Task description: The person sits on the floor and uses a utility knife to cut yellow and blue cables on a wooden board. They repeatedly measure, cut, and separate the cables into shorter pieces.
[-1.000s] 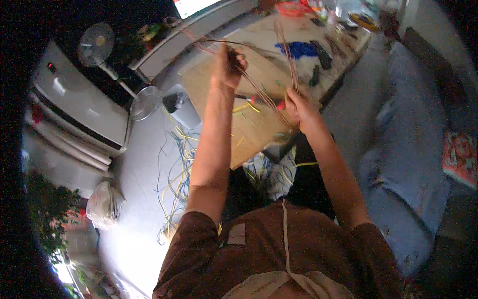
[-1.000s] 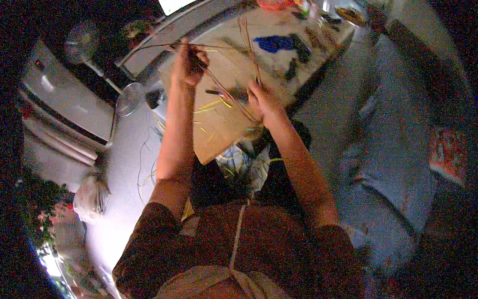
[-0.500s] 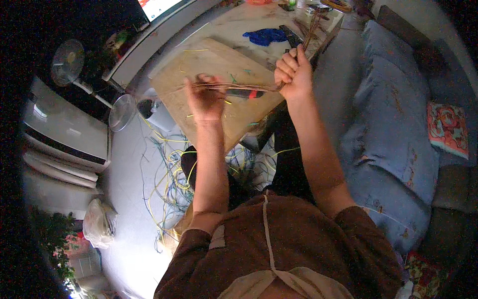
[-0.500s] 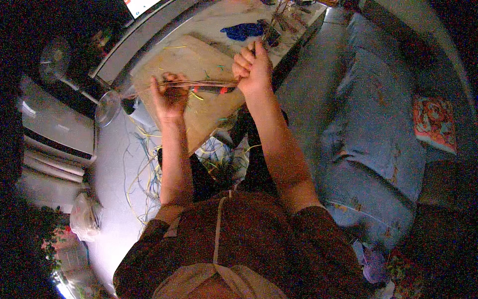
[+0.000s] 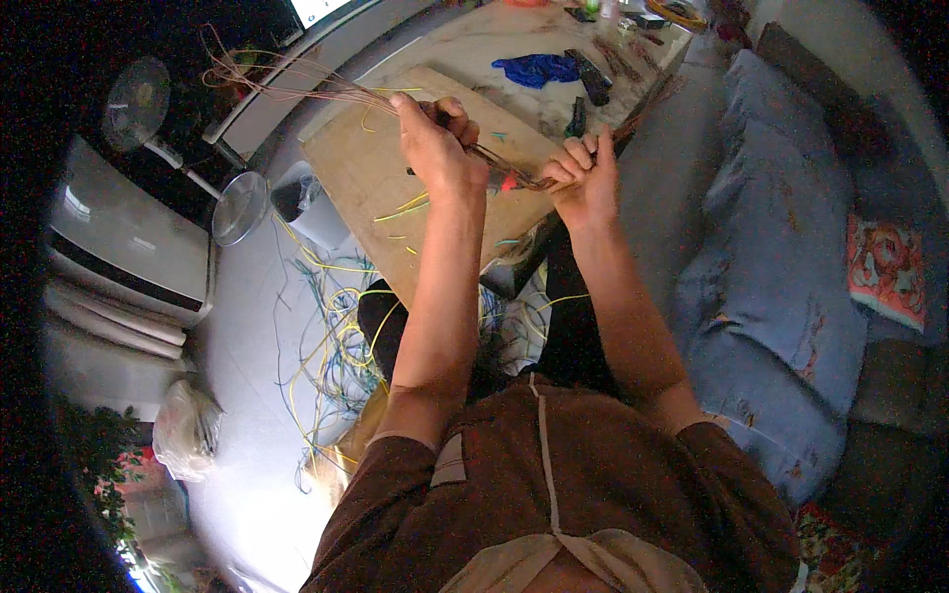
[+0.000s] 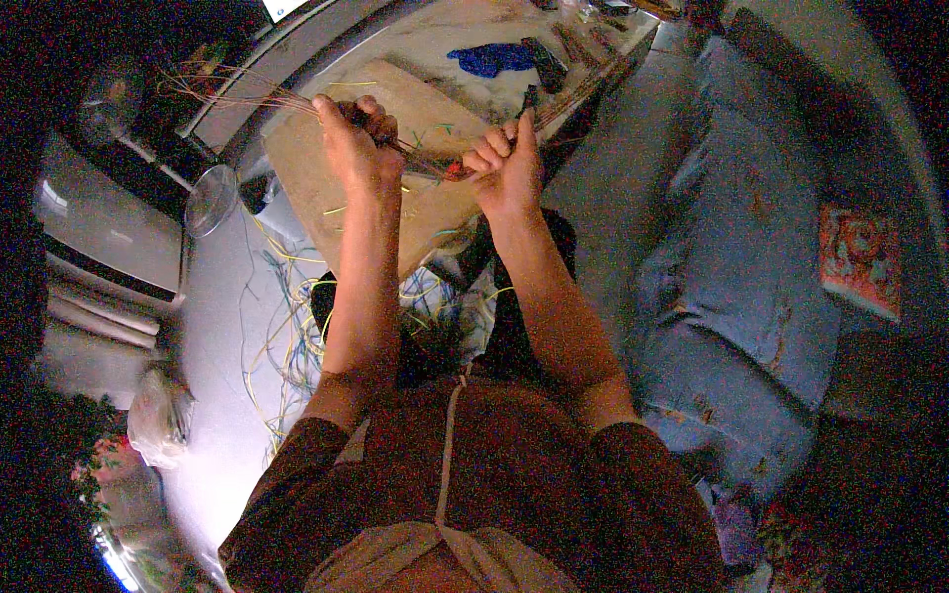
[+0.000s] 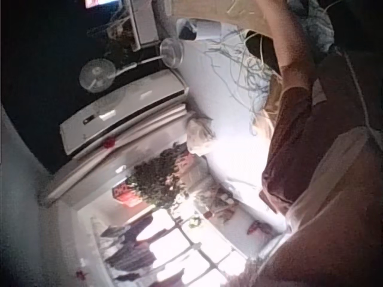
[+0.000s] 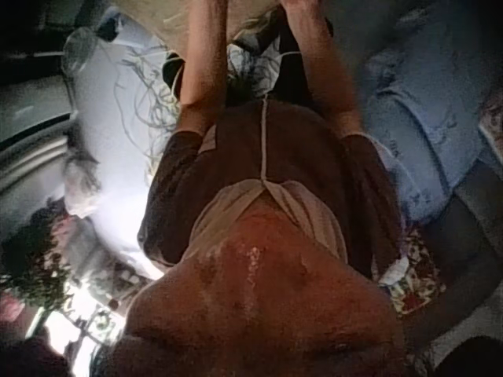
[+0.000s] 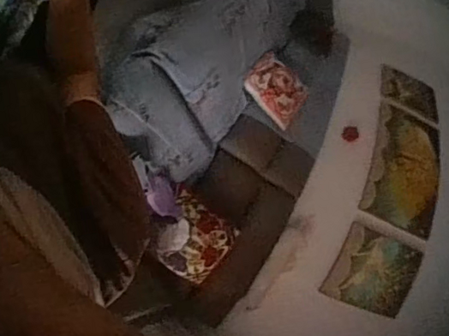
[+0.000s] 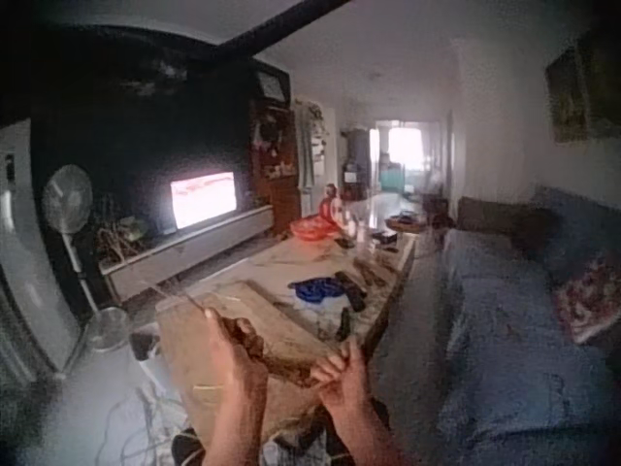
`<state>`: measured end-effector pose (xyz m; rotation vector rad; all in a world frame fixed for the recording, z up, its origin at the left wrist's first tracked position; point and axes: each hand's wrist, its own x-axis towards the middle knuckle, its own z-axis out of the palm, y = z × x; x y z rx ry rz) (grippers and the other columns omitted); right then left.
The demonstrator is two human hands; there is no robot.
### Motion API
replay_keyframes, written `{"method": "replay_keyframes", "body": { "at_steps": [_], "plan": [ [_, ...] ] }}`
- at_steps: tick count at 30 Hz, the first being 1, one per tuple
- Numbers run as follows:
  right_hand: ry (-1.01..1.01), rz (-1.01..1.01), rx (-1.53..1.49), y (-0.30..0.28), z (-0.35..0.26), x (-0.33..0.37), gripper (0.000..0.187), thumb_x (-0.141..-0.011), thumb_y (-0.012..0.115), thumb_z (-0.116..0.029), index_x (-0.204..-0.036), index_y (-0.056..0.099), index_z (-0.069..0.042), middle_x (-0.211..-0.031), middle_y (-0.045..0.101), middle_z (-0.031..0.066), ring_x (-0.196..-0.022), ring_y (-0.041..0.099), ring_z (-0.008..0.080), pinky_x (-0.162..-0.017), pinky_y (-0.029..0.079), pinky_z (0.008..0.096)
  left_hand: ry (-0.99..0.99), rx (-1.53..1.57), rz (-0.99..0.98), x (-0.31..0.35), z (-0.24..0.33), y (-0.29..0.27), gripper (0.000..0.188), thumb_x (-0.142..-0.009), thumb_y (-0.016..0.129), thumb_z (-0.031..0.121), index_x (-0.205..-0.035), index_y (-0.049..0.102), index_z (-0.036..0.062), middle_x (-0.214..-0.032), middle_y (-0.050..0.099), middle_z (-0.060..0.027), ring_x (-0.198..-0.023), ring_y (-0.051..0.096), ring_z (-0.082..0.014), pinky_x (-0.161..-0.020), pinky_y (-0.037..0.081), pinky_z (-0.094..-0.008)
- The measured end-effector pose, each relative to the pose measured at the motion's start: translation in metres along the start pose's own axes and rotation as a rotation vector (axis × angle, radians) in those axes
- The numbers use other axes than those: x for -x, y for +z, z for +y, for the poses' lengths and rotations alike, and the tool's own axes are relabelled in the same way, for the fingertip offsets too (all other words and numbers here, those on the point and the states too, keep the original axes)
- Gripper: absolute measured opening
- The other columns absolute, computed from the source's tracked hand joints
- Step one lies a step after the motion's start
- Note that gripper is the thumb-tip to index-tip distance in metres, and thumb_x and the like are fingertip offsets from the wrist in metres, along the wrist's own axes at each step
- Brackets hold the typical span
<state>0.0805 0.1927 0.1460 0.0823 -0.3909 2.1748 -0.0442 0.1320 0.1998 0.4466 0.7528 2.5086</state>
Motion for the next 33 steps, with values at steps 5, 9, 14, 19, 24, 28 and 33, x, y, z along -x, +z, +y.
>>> {"method": "replay_keyframes", "body": {
  "at_steps": [5, 9, 14, 19, 24, 28, 33],
  "plan": [
    [-0.001, -0.026, 0.101, 0.012, -0.014, -0.003, 0.038, -0.089, 0.038, -0.039, -0.061, 0.035, -0.015, -0.053, 0.028, -0.0052, -0.044, 0.027, 0.0064, -0.043, 0.027, 0.0204, -0.027, 0.028, 0.039, 0.001, 0.005, -0.013, 0.037, -0.087, 0.039, 0.043, -0.07, 0.036, 0.0102, -0.056, 0.046, -0.0043, -0.044, 0.032, -0.0108, -0.04, 0.025, -0.0236],
    [0.032, -0.026, 0.123, 0.011, -0.001, 0.0, 0.038, -0.089, 0.039, -0.039, -0.059, 0.031, -0.017, -0.05, 0.025, -0.0061, -0.04, 0.022, 0.0064, -0.04, 0.022, 0.0197, 0.047, -0.019, 0.05, 0.004, 0.014, -0.005, 0.039, -0.087, 0.039, 0.044, -0.068, 0.037, 0.0095, -0.055, 0.045, -0.0047, -0.043, 0.032, -0.0111, -0.04, 0.025, -0.0238],
    [0.166, 0.131, 0.382, 0.016, 0.007, 0.012, 0.034, -0.086, 0.046, -0.038, -0.061, 0.034, -0.017, -0.049, 0.024, -0.0071, -0.039, 0.021, 0.005, -0.037, 0.019, 0.0196, 0.02, -0.154, 0.014, 0.019, 0.029, 0.006, 0.04, -0.087, 0.037, 0.043, -0.065, 0.04, 0.0096, -0.052, 0.045, -0.0038, -0.043, 0.034, -0.0107, -0.04, 0.027, -0.0245],
    [0.365, 0.282, 0.646, 0.027, 0.031, 0.044, 0.017, -0.082, 0.054, -0.03, -0.077, 0.048, -0.015, -0.054, 0.042, -0.0051, -0.043, 0.036, 0.005, -0.038, 0.026, 0.0197, -0.08, -0.281, -0.146, 0.036, 0.009, 0.022, 0.044, -0.088, 0.036, 0.042, -0.062, 0.046, 0.0078, -0.051, 0.045, -0.0034, -0.042, 0.038, -0.0104, -0.039, 0.028, -0.0244],
    [0.386, 0.218, 0.733, 0.007, 0.043, 0.033, 0.021, -0.085, 0.049, -0.03, -0.097, 0.05, -0.012, -0.077, 0.051, -0.0013, -0.067, 0.048, 0.0086, -0.053, 0.038, 0.0239, -0.173, -0.321, -0.019, 0.012, -0.019, 0.004, 0.043, -0.086, 0.04, 0.044, -0.067, 0.051, 0.0062, -0.055, 0.047, -0.0022, -0.045, 0.04, -0.0116, -0.042, 0.031, -0.0252],
    [0.417, -0.204, 0.947, -0.032, 0.024, 0.02, 0.041, -0.079, 0.059, -0.023, -0.114, 0.042, -0.01, -0.091, 0.052, 0.0005, -0.085, 0.051, 0.0136, -0.058, 0.045, 0.0257, -0.172, -0.352, -0.05, -0.008, -0.03, -0.008, 0.041, -0.085, 0.043, 0.043, -0.083, 0.054, 0.0034, -0.062, 0.051, -0.004, -0.055, 0.05, -0.016, -0.052, 0.04, -0.0261],
    [0.454, -0.244, 1.006, -0.012, 0.03, 0.026, 0.06, -0.063, 0.073, -0.019, -0.114, 0.042, -0.009, -0.096, 0.052, 0.001, -0.083, 0.05, 0.0115, -0.065, 0.042, 0.0245, -0.215, -0.193, -0.092, 0.006, -0.023, -0.006, 0.039, -0.088, 0.041, 0.039, -0.094, 0.049, 0.0013, -0.081, 0.057, -0.008, -0.069, 0.056, -0.0181, -0.065, 0.044, -0.0298]
  ]
}}
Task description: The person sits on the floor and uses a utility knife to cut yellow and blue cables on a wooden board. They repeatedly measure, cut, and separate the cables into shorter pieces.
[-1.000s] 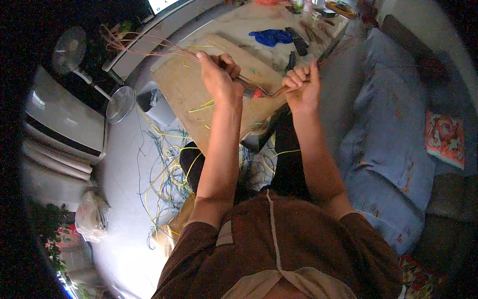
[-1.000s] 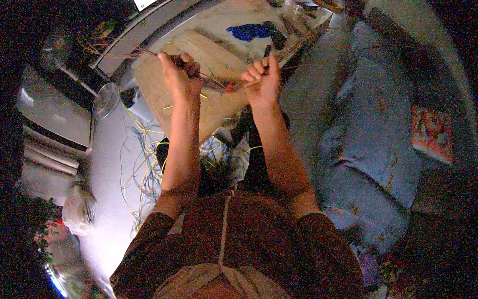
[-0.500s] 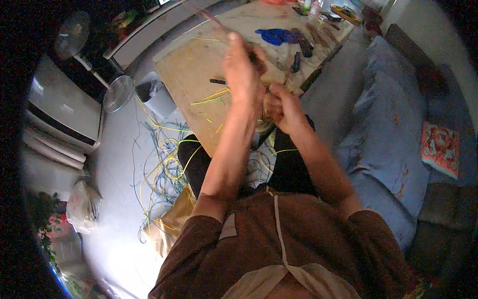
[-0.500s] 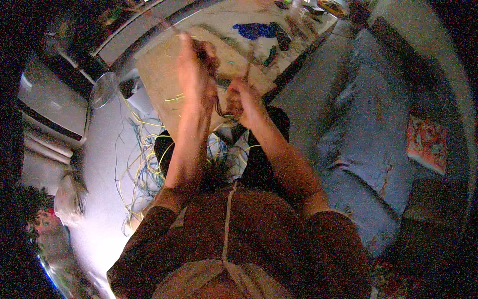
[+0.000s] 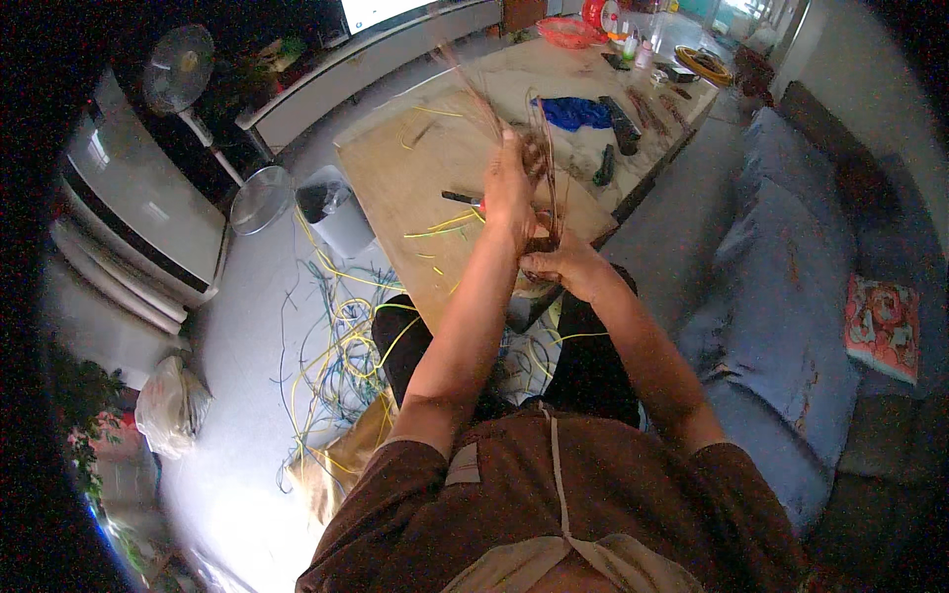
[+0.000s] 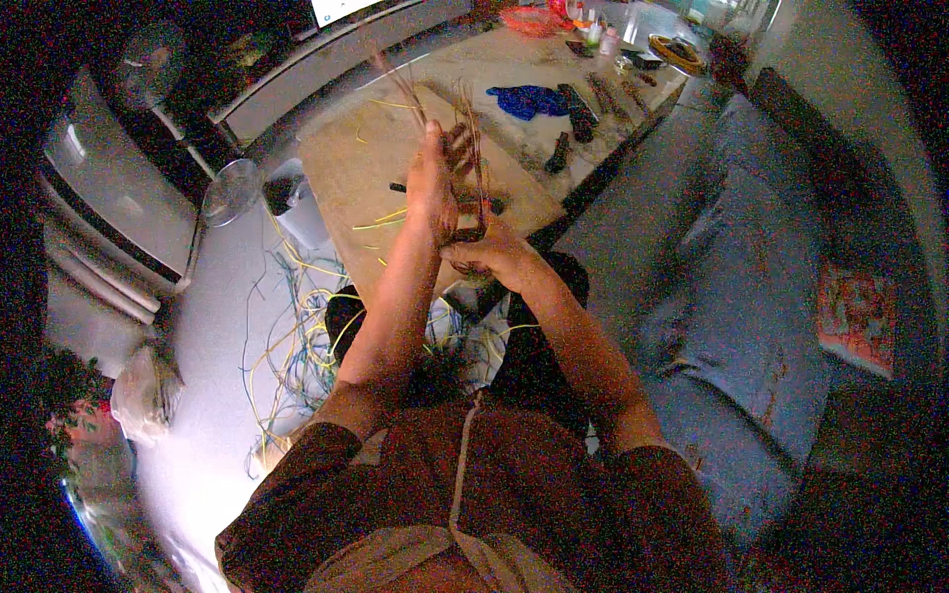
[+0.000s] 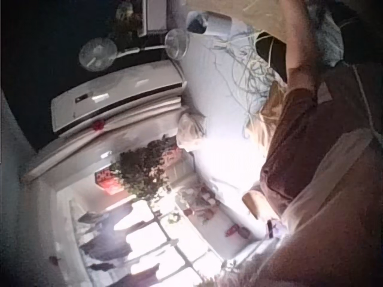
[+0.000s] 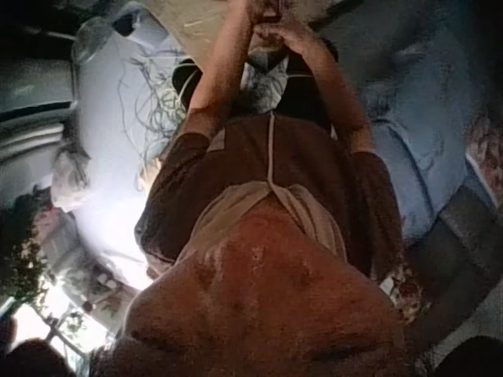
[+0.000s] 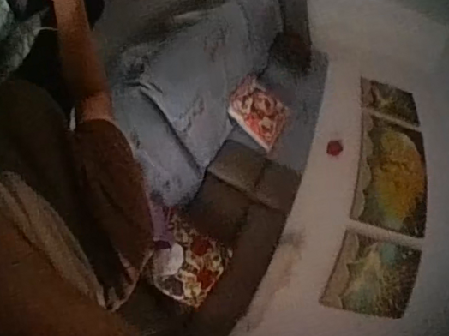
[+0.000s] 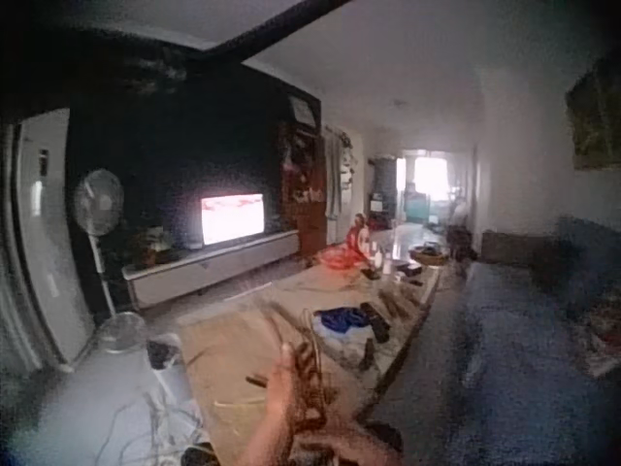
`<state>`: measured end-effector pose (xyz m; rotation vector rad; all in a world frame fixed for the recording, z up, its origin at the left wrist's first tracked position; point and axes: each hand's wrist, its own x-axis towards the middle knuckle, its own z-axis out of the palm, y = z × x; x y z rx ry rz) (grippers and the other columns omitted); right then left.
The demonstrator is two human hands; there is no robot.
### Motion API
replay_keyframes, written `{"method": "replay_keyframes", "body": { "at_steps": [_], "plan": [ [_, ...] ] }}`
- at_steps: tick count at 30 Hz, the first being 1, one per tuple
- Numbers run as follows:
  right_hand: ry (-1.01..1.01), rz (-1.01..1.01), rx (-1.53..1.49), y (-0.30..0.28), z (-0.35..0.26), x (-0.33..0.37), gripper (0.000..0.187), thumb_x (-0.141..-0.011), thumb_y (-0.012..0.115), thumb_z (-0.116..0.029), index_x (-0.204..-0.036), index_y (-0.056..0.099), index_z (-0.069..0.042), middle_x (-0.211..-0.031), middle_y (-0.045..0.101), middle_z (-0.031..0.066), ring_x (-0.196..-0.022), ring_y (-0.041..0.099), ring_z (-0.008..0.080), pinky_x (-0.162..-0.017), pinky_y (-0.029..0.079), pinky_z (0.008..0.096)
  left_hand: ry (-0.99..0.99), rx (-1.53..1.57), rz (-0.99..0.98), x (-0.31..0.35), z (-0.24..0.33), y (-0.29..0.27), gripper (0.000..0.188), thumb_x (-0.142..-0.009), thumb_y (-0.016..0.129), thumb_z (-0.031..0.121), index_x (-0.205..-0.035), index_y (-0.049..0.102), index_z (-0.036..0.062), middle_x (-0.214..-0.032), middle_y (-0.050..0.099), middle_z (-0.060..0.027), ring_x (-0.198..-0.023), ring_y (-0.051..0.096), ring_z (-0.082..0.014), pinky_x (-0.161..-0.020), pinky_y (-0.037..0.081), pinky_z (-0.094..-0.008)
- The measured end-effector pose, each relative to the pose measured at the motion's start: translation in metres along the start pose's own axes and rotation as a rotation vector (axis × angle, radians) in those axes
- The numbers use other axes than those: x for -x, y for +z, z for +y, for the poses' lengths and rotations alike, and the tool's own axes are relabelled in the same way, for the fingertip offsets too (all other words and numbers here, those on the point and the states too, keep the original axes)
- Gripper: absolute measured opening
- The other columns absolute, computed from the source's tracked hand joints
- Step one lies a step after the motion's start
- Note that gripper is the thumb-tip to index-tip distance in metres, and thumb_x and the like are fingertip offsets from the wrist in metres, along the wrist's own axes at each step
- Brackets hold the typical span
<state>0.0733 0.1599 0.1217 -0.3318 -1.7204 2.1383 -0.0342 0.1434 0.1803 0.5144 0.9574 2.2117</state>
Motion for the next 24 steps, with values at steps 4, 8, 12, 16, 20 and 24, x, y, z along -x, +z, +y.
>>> {"method": "replay_keyframes", "body": {
  "at_steps": [4, 8, 12, 16, 20, 24],
  "plan": [
    [-0.034, -0.001, -0.062, 0.003, 0.002, -0.001, 0.056, -0.063, 0.067, -0.009, -0.113, 0.041, -0.007, -0.094, 0.053, 0.0002, -0.077, 0.051, 0.0102, -0.062, 0.041, 0.024, -0.095, 0.049, -0.132, 0.004, 0.009, 0.0, 0.039, -0.09, 0.036, 0.038, -0.101, 0.045, 0.0017, -0.089, 0.058, -0.0108, -0.073, 0.058, -0.0189, -0.067, 0.045, -0.0299],
    [-0.018, 0.078, -0.087, 0.018, -0.002, 0.008, 0.044, -0.068, 0.057, -0.004, -0.108, 0.041, -0.007, -0.083, 0.054, 0.0023, -0.066, 0.052, 0.0108, -0.053, 0.04, 0.0243, -0.041, -0.041, -0.12, 0.008, 0.01, -0.01, 0.038, -0.09, 0.034, 0.04, -0.096, 0.046, 0.0036, -0.084, 0.059, -0.0108, -0.061, 0.055, -0.0159, -0.055, 0.044, -0.0267],
    [0.023, -0.028, -0.052, 0.014, 0.0, 0.006, 0.04, -0.072, 0.055, -0.01, -0.109, 0.039, -0.007, -0.063, 0.053, 0.0035, -0.047, 0.048, 0.0095, -0.038, 0.036, 0.0231, 0.026, -0.106, -0.072, 0.003, -0.004, -0.018, 0.038, -0.089, 0.033, 0.042, -0.087, 0.042, 0.0057, -0.075, 0.058, -0.0113, -0.046, 0.046, -0.0132, -0.041, 0.037, -0.0249],
    [0.007, 0.064, 0.035, 0.022, 0.013, 0.004, 0.027, -0.076, 0.048, -0.006, -0.102, 0.041, -0.007, -0.054, 0.048, 0.0017, -0.041, 0.044, 0.0075, -0.033, 0.031, 0.0224, 0.012, -0.162, -0.09, -0.001, -0.017, -0.026, 0.04, -0.089, 0.03, 0.046, -0.08, 0.038, 0.0076, -0.069, 0.056, -0.0127, -0.04, 0.039, -0.0126, -0.035, 0.033, -0.0249],
    [-0.07, 0.143, 0.116, 0.03, 0.017, -0.006, 0.014, -0.078, 0.045, -0.005, -0.092, 0.044, -0.006, -0.051, 0.045, 0.0009, -0.037, 0.04, 0.0082, -0.031, 0.028, 0.0228, 0.029, -0.266, -0.092, -0.005, -0.012, -0.024, 0.047, -0.087, 0.026, 0.053, -0.077, 0.036, 0.0078, -0.068, 0.056, -0.0148, -0.044, 0.044, -0.0141, -0.04, 0.037, -0.0257],
    [-0.022, 0.1, -0.031, 0.01, 0.009, -0.017, 0.009, -0.078, 0.049, -0.009, -0.084, 0.044, -0.007, -0.049, 0.043, 0.0007, -0.034, 0.037, 0.0086, -0.03, 0.026, 0.0236, -0.002, -0.622, -0.307, -0.038, 0.017, -0.052, 0.059, -0.085, 0.031, 0.055, -0.098, 0.046, -0.0009, -0.086, 0.059, -0.0168, -0.071, 0.055, -0.0241, -0.067, 0.045, -0.0337]
  ]
}}
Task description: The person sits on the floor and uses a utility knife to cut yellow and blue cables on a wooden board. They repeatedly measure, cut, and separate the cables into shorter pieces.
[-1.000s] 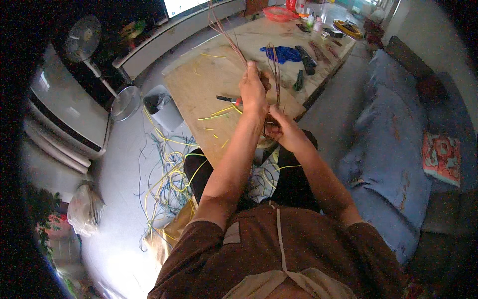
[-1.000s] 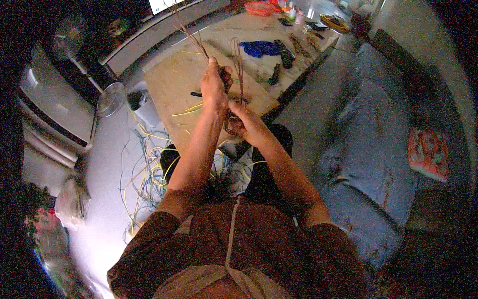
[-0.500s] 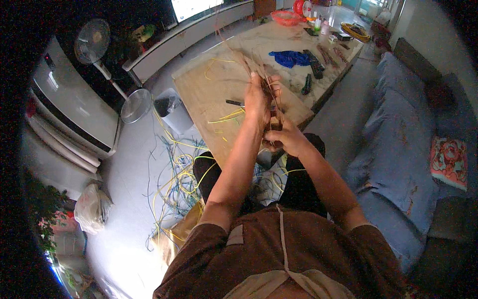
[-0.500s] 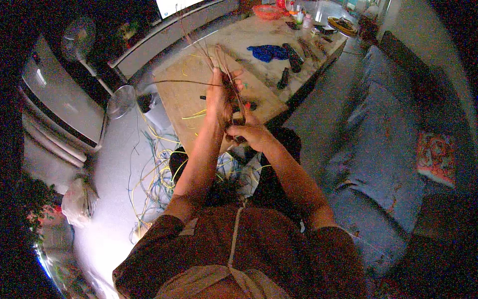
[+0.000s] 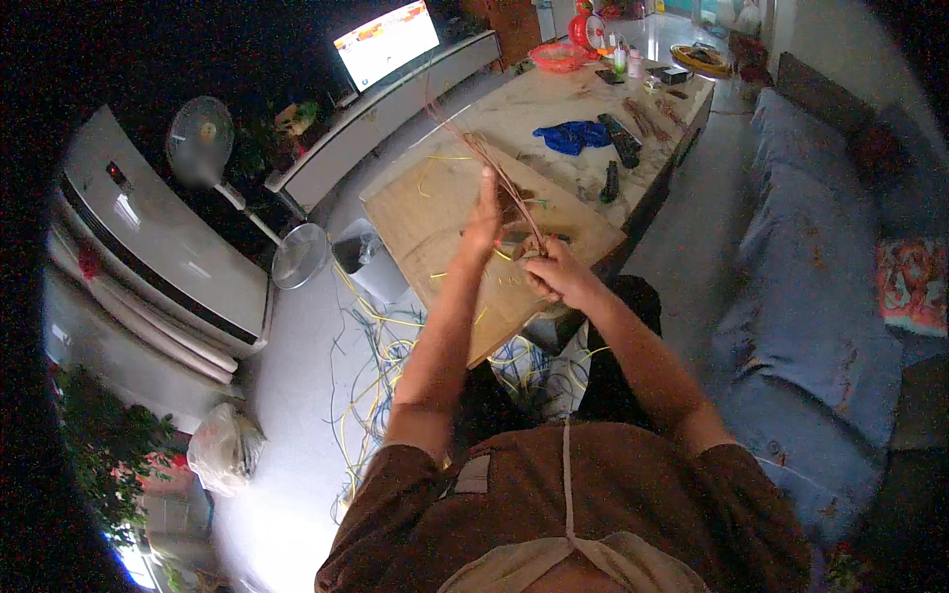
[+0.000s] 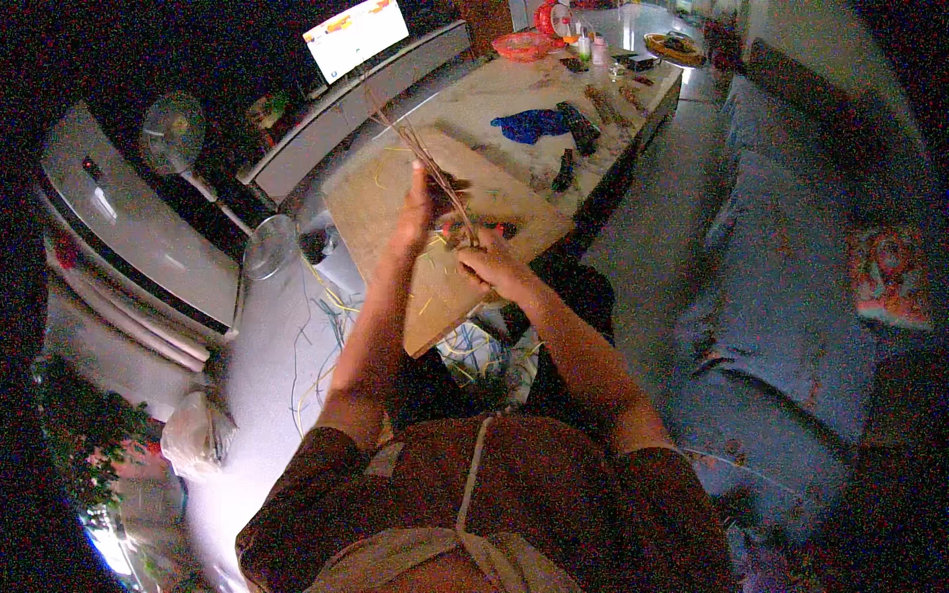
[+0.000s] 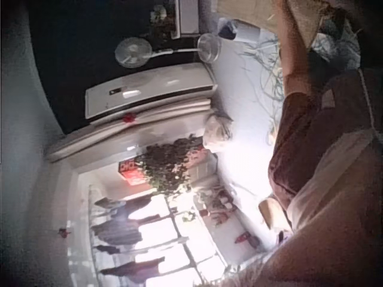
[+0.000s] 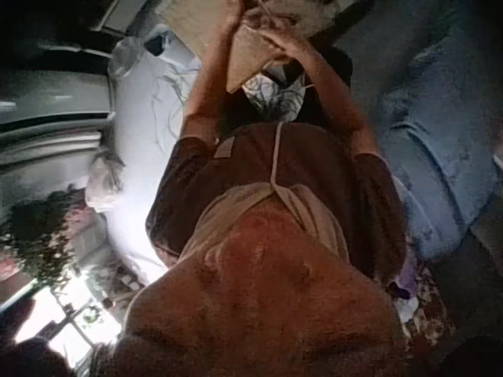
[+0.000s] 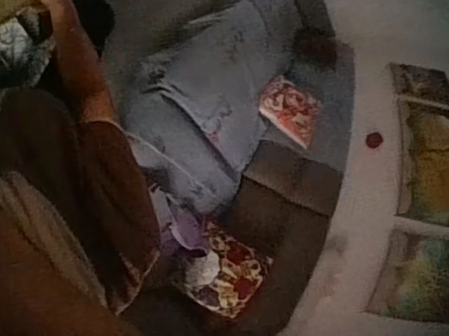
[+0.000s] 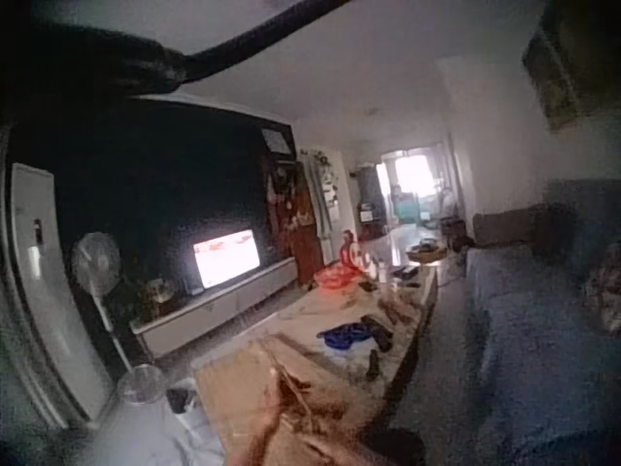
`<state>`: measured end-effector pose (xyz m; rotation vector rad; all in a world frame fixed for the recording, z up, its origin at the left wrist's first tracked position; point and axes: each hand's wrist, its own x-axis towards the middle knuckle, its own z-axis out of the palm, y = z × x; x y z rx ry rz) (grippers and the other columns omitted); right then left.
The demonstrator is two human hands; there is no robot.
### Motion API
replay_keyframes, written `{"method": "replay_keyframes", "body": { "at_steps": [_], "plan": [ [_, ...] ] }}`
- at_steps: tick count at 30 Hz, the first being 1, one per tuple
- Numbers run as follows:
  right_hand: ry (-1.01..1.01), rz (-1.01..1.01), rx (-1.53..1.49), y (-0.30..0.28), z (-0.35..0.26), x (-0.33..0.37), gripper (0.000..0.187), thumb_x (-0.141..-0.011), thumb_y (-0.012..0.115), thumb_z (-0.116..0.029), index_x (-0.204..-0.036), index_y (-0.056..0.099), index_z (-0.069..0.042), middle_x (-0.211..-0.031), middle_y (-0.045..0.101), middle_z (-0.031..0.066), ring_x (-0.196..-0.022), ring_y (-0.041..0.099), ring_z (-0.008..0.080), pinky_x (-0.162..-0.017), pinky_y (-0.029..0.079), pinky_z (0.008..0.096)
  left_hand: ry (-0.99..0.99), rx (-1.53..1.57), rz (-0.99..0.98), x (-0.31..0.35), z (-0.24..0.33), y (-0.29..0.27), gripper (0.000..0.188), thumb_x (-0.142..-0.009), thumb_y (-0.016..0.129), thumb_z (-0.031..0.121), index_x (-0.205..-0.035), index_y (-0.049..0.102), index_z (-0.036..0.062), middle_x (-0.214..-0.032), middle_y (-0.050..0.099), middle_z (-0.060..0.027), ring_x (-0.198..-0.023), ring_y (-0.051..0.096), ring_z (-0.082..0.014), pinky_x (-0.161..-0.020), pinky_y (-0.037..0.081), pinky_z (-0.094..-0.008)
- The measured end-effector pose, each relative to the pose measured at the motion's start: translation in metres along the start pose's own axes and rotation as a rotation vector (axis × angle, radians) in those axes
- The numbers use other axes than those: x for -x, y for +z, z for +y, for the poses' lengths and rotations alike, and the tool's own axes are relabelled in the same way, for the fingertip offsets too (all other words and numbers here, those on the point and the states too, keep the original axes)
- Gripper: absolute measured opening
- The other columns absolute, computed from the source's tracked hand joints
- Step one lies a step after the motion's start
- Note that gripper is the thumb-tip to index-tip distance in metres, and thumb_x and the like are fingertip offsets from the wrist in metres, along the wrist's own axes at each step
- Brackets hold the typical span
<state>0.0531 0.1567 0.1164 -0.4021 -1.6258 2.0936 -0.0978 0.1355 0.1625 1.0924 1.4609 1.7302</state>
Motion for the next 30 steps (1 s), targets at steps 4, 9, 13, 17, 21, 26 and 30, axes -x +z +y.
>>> {"method": "replay_keyframes", "body": {
  "at_steps": [4, 9, 13, 17, 21, 26, 30],
  "plan": [
    [0.199, -0.246, -0.122, -0.033, -0.008, -0.002, 0.01, -0.076, 0.053, -0.014, -0.07, 0.046, -0.009, -0.048, 0.041, 0.0, -0.034, 0.035, 0.0069, -0.029, 0.025, 0.0225, 0.713, -1.041, 0.264, 0.002, 0.042, -0.036, 0.049, -0.086, 0.038, 0.045, -0.103, 0.048, -0.0004, -0.098, 0.057, -0.0186, -0.09, 0.055, -0.0305, -0.077, 0.044, -0.0387],
    [0.228, -0.213, 0.085, -0.037, -0.029, 0.013, 0.02, -0.08, 0.048, -0.01, -0.1, 0.048, -0.007, -0.046, 0.036, -0.0014, -0.032, 0.029, 0.0066, -0.031, 0.02, 0.0219, 1.439, -1.666, -0.2, -0.043, 0.097, -0.049, 0.056, -0.08, 0.049, 0.046, -0.112, 0.046, 0.0001, -0.098, 0.057, -0.0192, -0.091, 0.053, -0.0358, -0.079, 0.042, -0.0431],
    [0.213, -0.332, 0.18, -0.062, -0.039, 0.03, 0.023, -0.08, 0.047, -0.011, -0.103, 0.046, -0.005, -0.045, 0.035, -0.0014, -0.032, 0.028, 0.0063, -0.031, 0.02, 0.0216, 0.304, -1.657, -0.787, -0.051, 0.122, -0.051, 0.061, -0.073, 0.056, 0.049, -0.111, 0.049, 0.0021, -0.095, 0.059, -0.0168, -0.088, 0.055, -0.0333, -0.078, 0.043, -0.0404],
    [0.256, -0.349, 0.295, -0.089, -0.051, 0.045, 0.02, -0.078, 0.05, -0.012, -0.097, 0.049, -0.004, -0.044, 0.037, -0.0004, -0.031, 0.03, 0.0065, -0.029, 0.022, 0.022, 0.101, -1.758, -1.045, -0.035, 0.125, -0.007, 0.045, -0.077, 0.053, 0.045, -0.102, 0.058, 0.009, -0.092, 0.06, -0.0138, -0.084, 0.057, -0.0296, -0.076, 0.043, -0.0406],
    [0.301, -0.342, 0.395, -0.104, -0.05, 0.045, 0.016, -0.077, 0.052, -0.012, -0.089, 0.051, -0.002, -0.044, 0.04, 0.0007, -0.029, 0.032, 0.0072, -0.027, 0.024, 0.0221, 0.609, -1.883, -0.958, -0.039, 0.096, -0.013, 0.039, -0.079, 0.051, 0.043, -0.087, 0.061, 0.0052, -0.078, 0.059, -0.015, -0.073, 0.057, -0.0255, -0.066, 0.045, -0.0381],
    [0.274, -0.48, 0.322, -0.099, -0.068, 0.053, 0.018, -0.078, 0.05, -0.008, -0.095, 0.05, -0.001, -0.043, 0.041, 0.001, -0.028, 0.031, 0.0066, -0.028, 0.024, 0.0223, 0.058, -1.412, -0.926, -0.03, 0.102, -0.013, 0.039, -0.077, 0.055, 0.043, -0.077, 0.059, 0.0039, -0.059, 0.055, -0.0096, -0.056, 0.054, -0.0219, -0.059, 0.044, -0.0338],
    [0.269, -0.494, 0.189, -0.113, -0.071, 0.055, 0.02, -0.078, 0.055, -0.011, -0.096, 0.051, -0.003, -0.046, 0.042, -0.0005, -0.03, 0.035, 0.0073, -0.026, 0.026, 0.0214, 0.154, -1.243, -0.771, -0.007, 0.11, -0.014, 0.033, -0.075, 0.059, 0.037, -0.072, 0.058, 0.0037, -0.056, 0.052, -0.005, -0.051, 0.049, -0.0156, -0.053, 0.039, -0.0287]
  ]
}}
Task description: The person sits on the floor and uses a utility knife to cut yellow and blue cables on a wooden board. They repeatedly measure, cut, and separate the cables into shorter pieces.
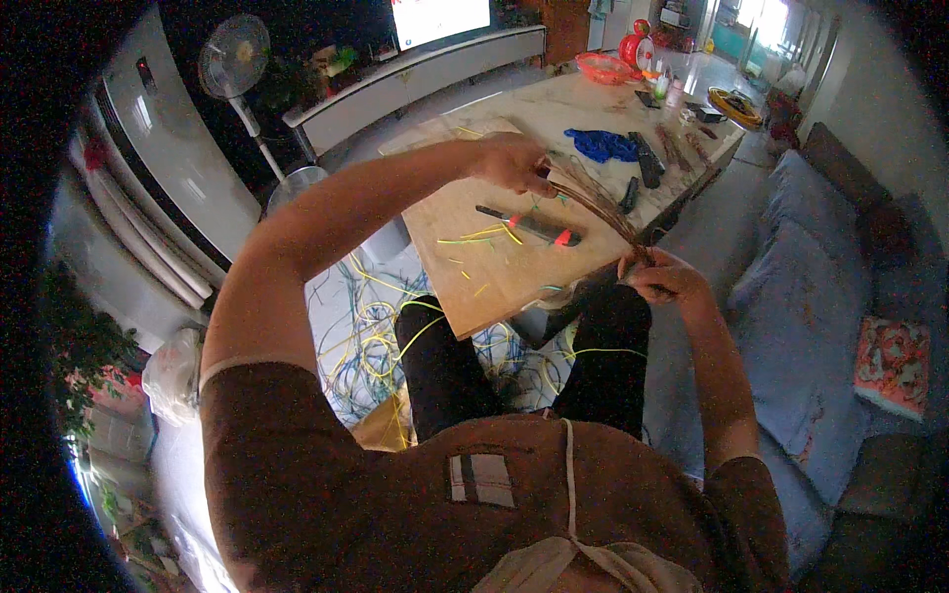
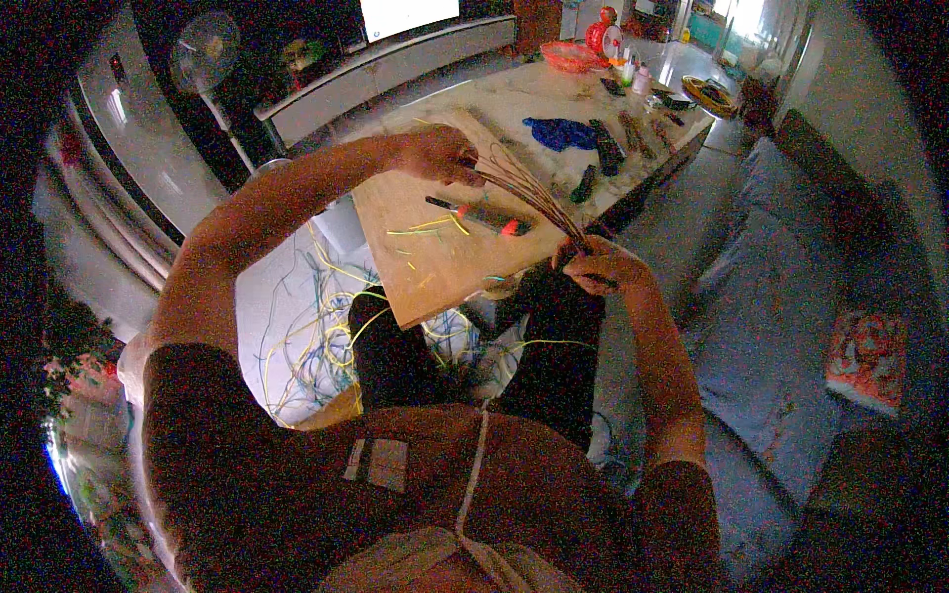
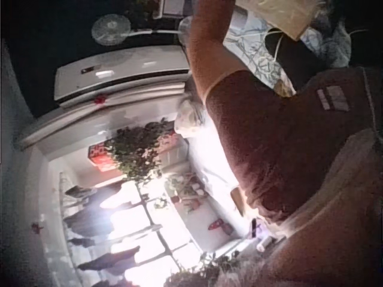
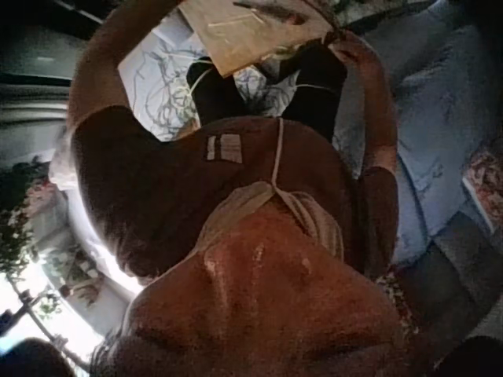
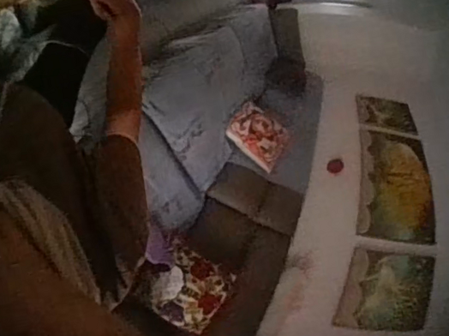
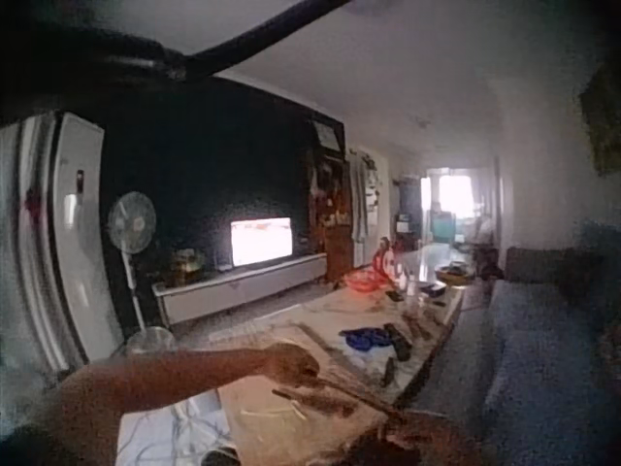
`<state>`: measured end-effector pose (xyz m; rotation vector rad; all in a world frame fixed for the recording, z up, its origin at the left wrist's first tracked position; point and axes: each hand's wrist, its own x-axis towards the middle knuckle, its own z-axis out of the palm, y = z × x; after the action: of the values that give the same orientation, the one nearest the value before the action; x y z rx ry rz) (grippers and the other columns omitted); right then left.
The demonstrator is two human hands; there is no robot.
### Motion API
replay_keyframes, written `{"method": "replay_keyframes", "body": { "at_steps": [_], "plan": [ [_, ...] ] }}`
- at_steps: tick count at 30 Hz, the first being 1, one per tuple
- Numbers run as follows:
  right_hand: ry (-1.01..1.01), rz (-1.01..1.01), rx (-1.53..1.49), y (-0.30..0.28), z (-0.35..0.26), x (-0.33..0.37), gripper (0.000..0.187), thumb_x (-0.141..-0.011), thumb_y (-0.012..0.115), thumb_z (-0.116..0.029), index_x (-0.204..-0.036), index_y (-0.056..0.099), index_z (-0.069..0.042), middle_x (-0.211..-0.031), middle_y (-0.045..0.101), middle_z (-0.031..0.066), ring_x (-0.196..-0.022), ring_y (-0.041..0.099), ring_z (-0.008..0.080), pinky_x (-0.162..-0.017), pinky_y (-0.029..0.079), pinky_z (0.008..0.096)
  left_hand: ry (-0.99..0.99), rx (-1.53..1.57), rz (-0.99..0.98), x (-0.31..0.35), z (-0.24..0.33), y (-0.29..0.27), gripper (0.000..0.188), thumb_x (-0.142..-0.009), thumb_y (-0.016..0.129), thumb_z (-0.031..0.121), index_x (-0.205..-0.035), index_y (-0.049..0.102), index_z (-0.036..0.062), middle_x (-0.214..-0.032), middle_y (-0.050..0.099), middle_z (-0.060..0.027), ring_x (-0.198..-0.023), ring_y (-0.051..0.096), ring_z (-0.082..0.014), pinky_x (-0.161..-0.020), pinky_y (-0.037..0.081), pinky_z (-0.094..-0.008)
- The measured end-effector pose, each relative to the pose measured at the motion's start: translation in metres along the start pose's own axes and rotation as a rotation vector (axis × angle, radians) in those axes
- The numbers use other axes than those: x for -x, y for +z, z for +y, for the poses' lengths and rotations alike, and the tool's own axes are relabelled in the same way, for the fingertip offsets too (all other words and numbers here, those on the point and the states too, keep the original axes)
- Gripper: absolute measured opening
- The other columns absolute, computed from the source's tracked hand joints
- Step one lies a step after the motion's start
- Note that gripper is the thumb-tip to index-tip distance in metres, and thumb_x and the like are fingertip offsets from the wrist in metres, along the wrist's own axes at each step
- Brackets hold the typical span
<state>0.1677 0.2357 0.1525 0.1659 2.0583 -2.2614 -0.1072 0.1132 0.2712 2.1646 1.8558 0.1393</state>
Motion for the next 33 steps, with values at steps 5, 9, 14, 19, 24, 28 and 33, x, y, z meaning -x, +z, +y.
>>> {"method": "replay_keyframes", "body": {
  "at_steps": [5, 9, 14, 19, 24, 28, 33],
  "plan": [
    [-0.099, 0.154, -0.052, 0.019, 0.005, -0.015, 0.015, -0.081, 0.049, -0.007, -0.095, 0.05, -0.002, -0.043, 0.039, -0.0002, -0.029, 0.029, 0.0055, -0.028, 0.022, 0.0204, -0.062, 0.741, 0.333, 0.012, 0.019, 0.009, 0.024, -0.073, 0.059, 0.026, -0.066, 0.056, 0.0036, -0.057, 0.05, -0.0015, -0.054, 0.043, -0.0087, -0.05, 0.036, -0.0251],
    [-0.033, 0.267, -0.106, 0.062, -0.002, -0.074, 0.011, -0.086, 0.043, -0.011, -0.087, 0.05, -0.003, -0.043, 0.037, -0.0005, -0.033, 0.032, 0.0065, -0.033, 0.027, 0.0228, -0.061, 1.772, 0.56, -0.02, 0.022, 0.009, 0.012, -0.072, 0.056, 0.016, -0.064, 0.053, 0.0086, -0.056, 0.046, 0.001, -0.052, 0.044, -0.0097, -0.057, 0.044, -0.0229],
    [0.03, 0.102, -0.42, 0.068, 0.007, -0.114, 0.032, -0.088, 0.037, -0.019, -0.06, 0.044, -0.007, -0.04, 0.034, -0.0005, -0.033, 0.031, 0.0093, -0.035, 0.027, 0.0234, -0.106, 1.54, 0.644, -0.017, -0.012, 0.009, 0.016, -0.074, 0.064, 0.023, -0.079, 0.057, 0.0096, -0.067, 0.054, 0.0003, -0.061, 0.051, -0.0121, -0.065, 0.048, -0.0271],
    [0.031, -0.053, -0.391, 0.064, 0.007, -0.119, 0.013, -0.088, 0.037, -0.018, -0.083, 0.046, -0.01, -0.046, 0.04, 0.0005, -0.03, 0.028, 0.0092, -0.033, 0.026, 0.0231, -0.023, 1.552, 0.632, 0.0, -0.018, 0.015, 0.034, -0.07, 0.069, 0.03, -0.091, 0.056, 0.0077, -0.074, 0.057, -0.0001, -0.07, 0.056, -0.0169, -0.074, 0.046, -0.0312],
    [0.074, 0.105, -0.394, 0.093, 0.007, -0.123, 0.012, -0.083, 0.044, -0.008, -0.094, 0.043, -0.013, -0.05, 0.04, 0.0004, -0.032, 0.031, 0.0077, -0.03, 0.023, 0.0222, -0.026, 1.532, 0.798, -0.006, -0.013, 0.038, 0.026, -0.068, 0.07, 0.02, -0.078, 0.054, 0.003, -0.065, 0.056, -0.0044, -0.054, 0.056, -0.0169, -0.057, 0.047, -0.0286],
    [-0.011, 0.168, -0.339, 0.085, 0.03, -0.137, 0.011, -0.081, 0.047, -0.01, -0.092, 0.046, -0.012, -0.054, 0.042, 0.001, -0.036, 0.036, 0.0093, -0.033, 0.028, 0.0229, 0.004, 1.641, 0.946, -0.019, -0.02, 0.048, 0.019, -0.068, 0.066, 0.01, -0.071, 0.049, 0.0012, -0.058, 0.053, -0.0075, -0.045, 0.054, -0.0181, -0.043, 0.046, -0.0251],
    [0.0, 0.437, 0.073, 0.089, -0.003, -0.106, 0.018, -0.081, 0.054, -0.02, -0.091, 0.052, -0.005, -0.066, 0.052, 0.001, -0.054, 0.047, 0.01, -0.048, 0.038, 0.0229, -0.026, 1.655, 1.085, -0.019, -0.033, 0.057, 0.016, -0.069, 0.062, 0.008, -0.074, 0.049, -0.0008, -0.058, 0.053, -0.0077, -0.047, 0.054, -0.018, -0.046, 0.047, -0.0269]
  ]
}}
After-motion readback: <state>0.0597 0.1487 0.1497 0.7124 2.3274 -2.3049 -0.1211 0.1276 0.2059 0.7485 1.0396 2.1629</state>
